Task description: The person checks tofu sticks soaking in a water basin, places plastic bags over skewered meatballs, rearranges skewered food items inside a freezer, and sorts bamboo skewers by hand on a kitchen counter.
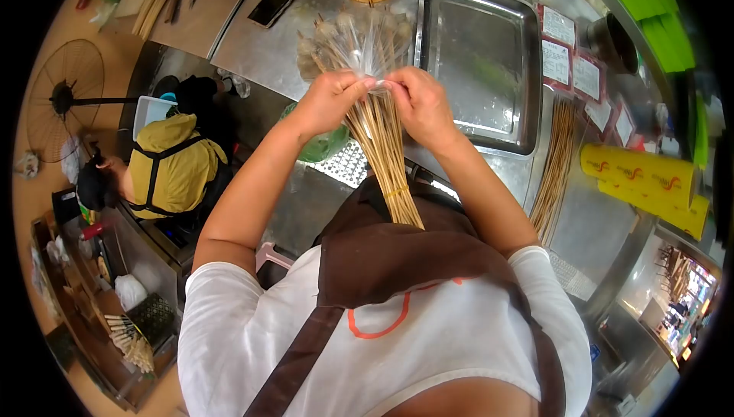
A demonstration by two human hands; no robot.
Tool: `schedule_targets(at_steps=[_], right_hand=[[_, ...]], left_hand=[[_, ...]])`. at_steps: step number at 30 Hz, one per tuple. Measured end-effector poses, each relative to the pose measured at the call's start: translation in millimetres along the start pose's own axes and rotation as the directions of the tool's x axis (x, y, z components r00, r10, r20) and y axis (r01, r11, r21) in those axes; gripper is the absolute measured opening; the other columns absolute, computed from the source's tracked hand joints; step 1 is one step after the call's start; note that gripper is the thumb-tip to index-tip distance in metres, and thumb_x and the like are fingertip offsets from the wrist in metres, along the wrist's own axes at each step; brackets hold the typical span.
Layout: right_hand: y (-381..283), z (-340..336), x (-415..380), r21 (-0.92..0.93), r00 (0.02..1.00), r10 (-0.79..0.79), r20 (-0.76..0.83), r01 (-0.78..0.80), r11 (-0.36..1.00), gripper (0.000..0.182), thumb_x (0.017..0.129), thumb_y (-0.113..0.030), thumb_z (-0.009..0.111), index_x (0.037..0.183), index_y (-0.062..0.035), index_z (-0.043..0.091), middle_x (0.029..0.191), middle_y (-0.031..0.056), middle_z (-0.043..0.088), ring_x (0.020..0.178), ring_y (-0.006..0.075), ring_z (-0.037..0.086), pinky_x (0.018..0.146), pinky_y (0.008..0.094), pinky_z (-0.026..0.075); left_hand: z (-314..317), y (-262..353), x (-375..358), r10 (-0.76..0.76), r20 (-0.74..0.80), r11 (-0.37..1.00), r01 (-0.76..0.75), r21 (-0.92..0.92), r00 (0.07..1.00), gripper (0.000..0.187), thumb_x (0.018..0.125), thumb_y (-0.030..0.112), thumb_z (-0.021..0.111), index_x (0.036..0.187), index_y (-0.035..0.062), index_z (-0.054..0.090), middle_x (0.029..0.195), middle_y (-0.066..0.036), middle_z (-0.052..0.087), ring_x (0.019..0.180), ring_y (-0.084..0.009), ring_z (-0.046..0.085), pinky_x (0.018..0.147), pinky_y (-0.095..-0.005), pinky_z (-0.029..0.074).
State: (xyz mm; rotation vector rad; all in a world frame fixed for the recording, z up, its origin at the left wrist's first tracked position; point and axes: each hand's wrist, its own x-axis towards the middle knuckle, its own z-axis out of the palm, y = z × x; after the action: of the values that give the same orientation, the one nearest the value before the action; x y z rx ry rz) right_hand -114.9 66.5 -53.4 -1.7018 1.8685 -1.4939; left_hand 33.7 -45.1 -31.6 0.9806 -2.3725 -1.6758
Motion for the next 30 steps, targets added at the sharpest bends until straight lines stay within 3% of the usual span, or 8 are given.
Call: schedule_targets(at_steps=[3, 6, 11, 13, 16, 22, 24, 30], right_hand=[[-16.3, -5.8, -12.6, 0.090, 0.920, 0.377, 0.110, -0.387, 0.918, 0.010, 0.079, -0.012, 0.060, 0.080, -0.0025, 0.058, 0.071, 0.0141, 0.059, 0.064, 0.0296, 0.058, 0.058, 0.0361, 0.045], [-23.8, 2.2, -27.2, 0.258, 0.855, 0.483, 0.186, -0.517, 0.816, 0.012, 0.080, -0.015, 0.058, 0.079, -0.0030, 0.059, 0.069, 0.0137, 0.060, 0.060, 0.0288, 0.058, 0.055, 0.0361, 0.045], [-25.7, -10.6, -18.0, 0.094, 0.811, 0.518, 0.272, -0.558, 0.825, 0.011, 0.077, -0.014, 0.059, 0.077, -0.0026, 0.061, 0.074, 0.0135, 0.061, 0.066, 0.0280, 0.059, 0.059, 0.0356, 0.046], [-17.6, -14.0, -12.1, -0.019, 0.932, 0.249, 0.263, -0.253, 0.967, 0.012, 0.076, -0.011, 0.058, 0.083, -0.0022, 0.061, 0.081, 0.0135, 0.062, 0.077, 0.0288, 0.059, 0.065, 0.0361, 0.046], [-19.4, -7.7, 4.4, 0.095, 0.995, -0.093, 0.041, 0.088, 0.992, 0.016, 0.080, -0.009, 0.053, 0.093, -0.0017, 0.058, 0.091, 0.0103, 0.061, 0.087, 0.0284, 0.056, 0.076, 0.0362, 0.044], [-0.7, 7.1, 23.1, 0.128, 0.952, -0.036, 0.304, -0.003, 0.992, 0.021, 0.082, -0.004, 0.046, 0.099, -0.0024, 0.056, 0.095, 0.0114, 0.061, 0.088, 0.0284, 0.059, 0.082, 0.0355, 0.045], [1.7, 10.5, 22.1, 0.180, 0.949, 0.073, 0.307, -0.133, 0.975, 0.022, 0.082, -0.003, 0.045, 0.100, -0.0022, 0.056, 0.093, 0.0109, 0.062, 0.083, 0.0258, 0.060, 0.077, 0.0341, 0.046], [13.3, 19.9, 14.1, 0.330, 0.925, 0.196, 0.326, -0.306, 0.893, 0.020, 0.083, -0.002, 0.044, 0.099, -0.0003, 0.057, 0.077, 0.0109, 0.061, 0.064, 0.0183, 0.060, 0.060, 0.0297, 0.048]], left_hand=[[-3.5, 1.6, -4.8, -0.014, -0.009, 0.931, 0.010, -0.364, 1.000, 0.019, 0.085, 0.015, 0.059, 0.083, -0.0032, 0.065, 0.082, -0.005, 0.064, 0.077, -0.0095, 0.056, 0.071, -0.0238, 0.045], [-2.5, -1.0, -7.8, -0.079, -0.064, 0.924, 0.050, -0.378, 0.995, 0.013, 0.081, 0.010, 0.064, 0.085, -0.0023, 0.064, 0.085, -0.004, 0.064, 0.075, -0.0110, 0.057, 0.070, -0.0246, 0.046], [-0.8, -2.9, -7.7, -0.078, -0.052, 0.902, 0.048, -0.428, 0.996, 0.007, 0.075, 0.000, 0.067, 0.080, -0.0014, 0.062, 0.084, -0.006, 0.064, 0.078, -0.0117, 0.058, 0.071, -0.0250, 0.047], [-0.9, -3.3, -7.9, -0.091, -0.048, 0.903, 0.062, -0.425, 0.995, 0.006, 0.074, -0.001, 0.066, 0.077, -0.0011, 0.062, 0.084, -0.006, 0.064, 0.079, -0.0112, 0.058, 0.072, -0.0235, 0.046], [-0.4, -3.2, -8.3, -0.024, -0.067, 0.944, 0.000, -0.330, 0.997, 0.005, 0.074, -0.002, 0.065, 0.076, -0.0003, 0.060, 0.082, -0.006, 0.064, 0.077, -0.0110, 0.059, 0.069, -0.0236, 0.047], [6.4, -1.6, -6.8, 0.285, -0.265, 0.958, -0.273, 0.083, 0.921, 0.007, 0.072, -0.001, 0.063, 0.075, 0.0029, 0.058, 0.076, -0.006, 0.063, 0.072, -0.0148, 0.061, 0.066, -0.0259, 0.048], [4.2, 0.1, -4.3, 0.570, -0.259, 0.805, -0.468, 0.363, 0.779, 0.010, 0.069, -0.002, 0.063, 0.072, 0.0037, 0.055, 0.073, -0.008, 0.060, 0.067, -0.0218, 0.059, 0.060, -0.0291, 0.047], [12.0, -4.4, 5.1, 0.660, -0.353, 0.742, -0.505, 0.440, 0.663, 0.015, 0.065, -0.003, 0.063, 0.070, 0.0044, 0.051, 0.071, -0.009, 0.057, 0.062, -0.0250, 0.056, 0.056, -0.0313, 0.045]])
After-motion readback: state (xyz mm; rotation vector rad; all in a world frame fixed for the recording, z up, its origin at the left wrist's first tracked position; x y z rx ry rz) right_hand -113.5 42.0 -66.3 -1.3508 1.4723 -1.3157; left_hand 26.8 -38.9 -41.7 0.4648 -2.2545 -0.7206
